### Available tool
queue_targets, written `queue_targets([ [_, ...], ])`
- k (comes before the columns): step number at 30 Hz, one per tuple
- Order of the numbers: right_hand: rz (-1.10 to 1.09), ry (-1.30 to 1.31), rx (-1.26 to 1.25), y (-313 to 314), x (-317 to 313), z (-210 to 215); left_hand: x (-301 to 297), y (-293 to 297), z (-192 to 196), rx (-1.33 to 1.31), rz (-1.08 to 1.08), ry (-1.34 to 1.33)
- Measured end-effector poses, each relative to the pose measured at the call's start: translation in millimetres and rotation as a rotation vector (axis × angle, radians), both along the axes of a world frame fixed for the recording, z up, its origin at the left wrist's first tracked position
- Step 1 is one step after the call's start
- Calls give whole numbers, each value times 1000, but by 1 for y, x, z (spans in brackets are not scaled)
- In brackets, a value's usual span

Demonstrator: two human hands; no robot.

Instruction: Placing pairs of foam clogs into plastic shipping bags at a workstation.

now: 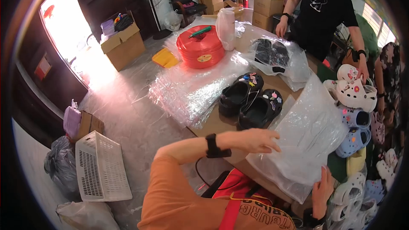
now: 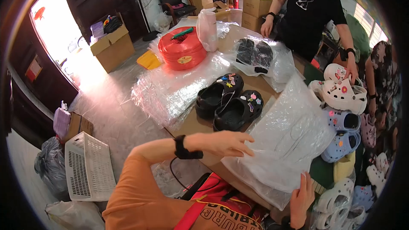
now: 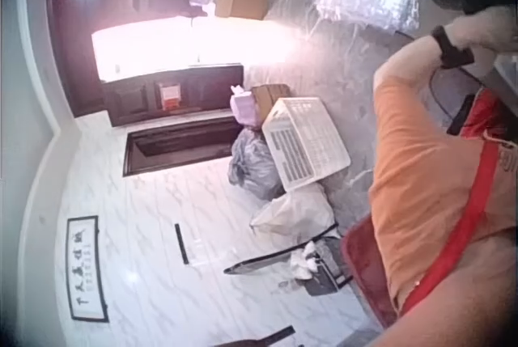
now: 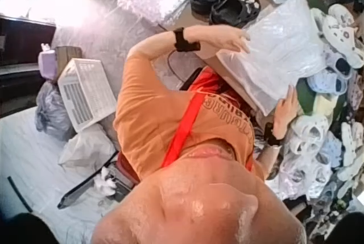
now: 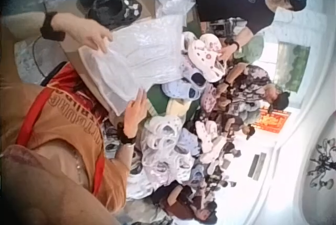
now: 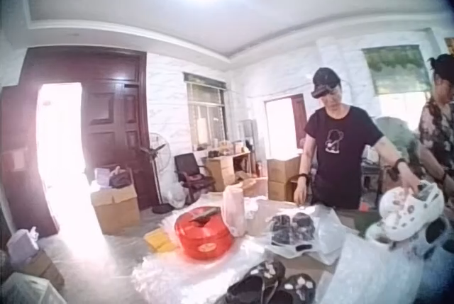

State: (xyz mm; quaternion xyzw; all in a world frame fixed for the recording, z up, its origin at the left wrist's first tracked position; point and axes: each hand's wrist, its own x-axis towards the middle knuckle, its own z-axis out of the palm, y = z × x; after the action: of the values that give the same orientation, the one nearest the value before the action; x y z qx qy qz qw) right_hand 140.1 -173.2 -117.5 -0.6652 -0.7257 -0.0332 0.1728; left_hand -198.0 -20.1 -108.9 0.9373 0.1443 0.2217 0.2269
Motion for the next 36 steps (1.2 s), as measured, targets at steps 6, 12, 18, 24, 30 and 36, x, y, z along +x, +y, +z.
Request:
queue_targets([
  [6,-112,92,18,-12,23,-59,-117,154,93,173,667,-302],
  [12,-179,84,52,-28,17,-99,-244,268,53,92,1197,26],
  [18,-198,129,101,-28,20,-106,-222,276,31,109,1473,318],
  [24,-241,143,68,-28,19,-108,-206,305,43,179,1505,432],
  [30,-258,-39,-33,-39,35,-128,-210,346,56,179,1483,551],
  [36,-254,82,5,-32,22,-109,-220,352,55,-95,1526,415],
])
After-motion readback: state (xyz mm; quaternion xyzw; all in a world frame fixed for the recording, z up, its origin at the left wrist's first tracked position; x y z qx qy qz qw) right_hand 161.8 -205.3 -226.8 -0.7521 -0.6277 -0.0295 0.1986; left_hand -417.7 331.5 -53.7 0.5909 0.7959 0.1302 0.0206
